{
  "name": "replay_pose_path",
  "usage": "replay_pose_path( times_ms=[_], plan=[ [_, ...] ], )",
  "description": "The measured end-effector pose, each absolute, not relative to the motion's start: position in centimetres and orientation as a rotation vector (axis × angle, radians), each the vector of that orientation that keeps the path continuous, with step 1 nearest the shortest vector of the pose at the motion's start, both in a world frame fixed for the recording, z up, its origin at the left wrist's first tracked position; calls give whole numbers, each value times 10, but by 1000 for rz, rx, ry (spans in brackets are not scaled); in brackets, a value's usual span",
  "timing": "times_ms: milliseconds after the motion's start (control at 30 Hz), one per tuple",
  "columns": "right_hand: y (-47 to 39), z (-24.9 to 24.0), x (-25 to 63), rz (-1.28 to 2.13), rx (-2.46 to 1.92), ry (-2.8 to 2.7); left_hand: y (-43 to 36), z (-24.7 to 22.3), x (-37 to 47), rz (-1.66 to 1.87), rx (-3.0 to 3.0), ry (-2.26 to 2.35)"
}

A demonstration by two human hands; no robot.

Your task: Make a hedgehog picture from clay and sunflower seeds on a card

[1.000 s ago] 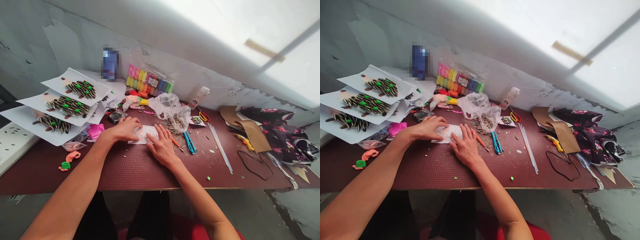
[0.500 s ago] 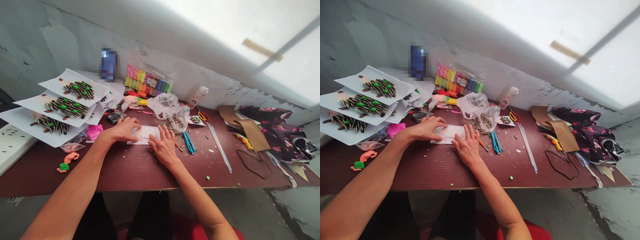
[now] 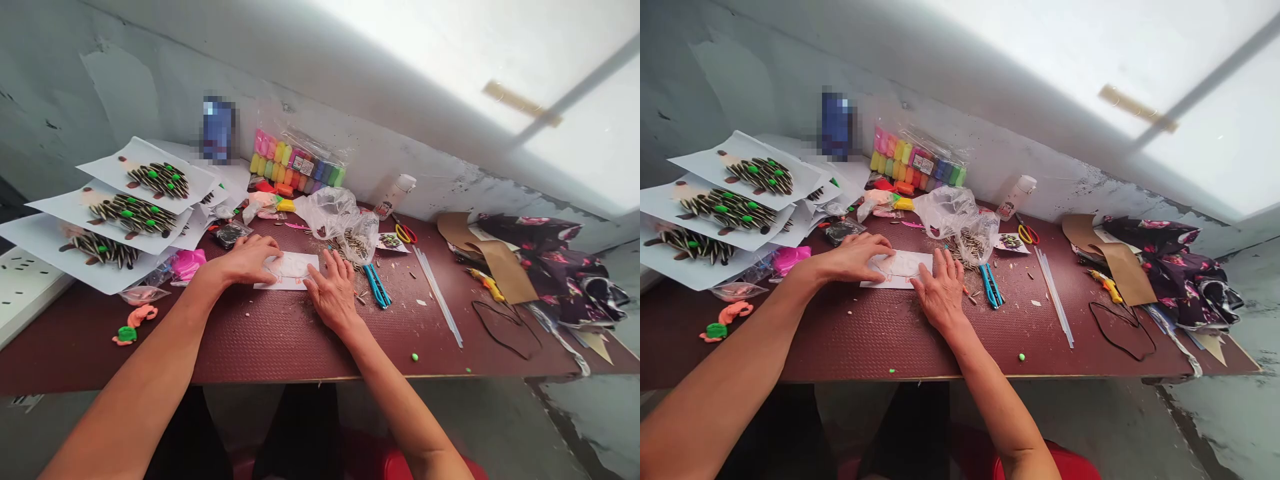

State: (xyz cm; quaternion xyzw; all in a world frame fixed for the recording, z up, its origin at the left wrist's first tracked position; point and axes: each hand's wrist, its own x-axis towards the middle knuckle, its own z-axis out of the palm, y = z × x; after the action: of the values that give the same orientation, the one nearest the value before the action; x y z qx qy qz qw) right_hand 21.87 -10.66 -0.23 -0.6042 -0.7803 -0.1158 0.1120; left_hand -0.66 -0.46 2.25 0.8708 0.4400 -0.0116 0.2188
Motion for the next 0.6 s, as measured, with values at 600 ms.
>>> replay_pose_path(
  times_ms=[600],
  plan=[
    [-109,2,217,-310,-1676,-2350,-5,23,-7,-31,2400,1201]
  ],
)
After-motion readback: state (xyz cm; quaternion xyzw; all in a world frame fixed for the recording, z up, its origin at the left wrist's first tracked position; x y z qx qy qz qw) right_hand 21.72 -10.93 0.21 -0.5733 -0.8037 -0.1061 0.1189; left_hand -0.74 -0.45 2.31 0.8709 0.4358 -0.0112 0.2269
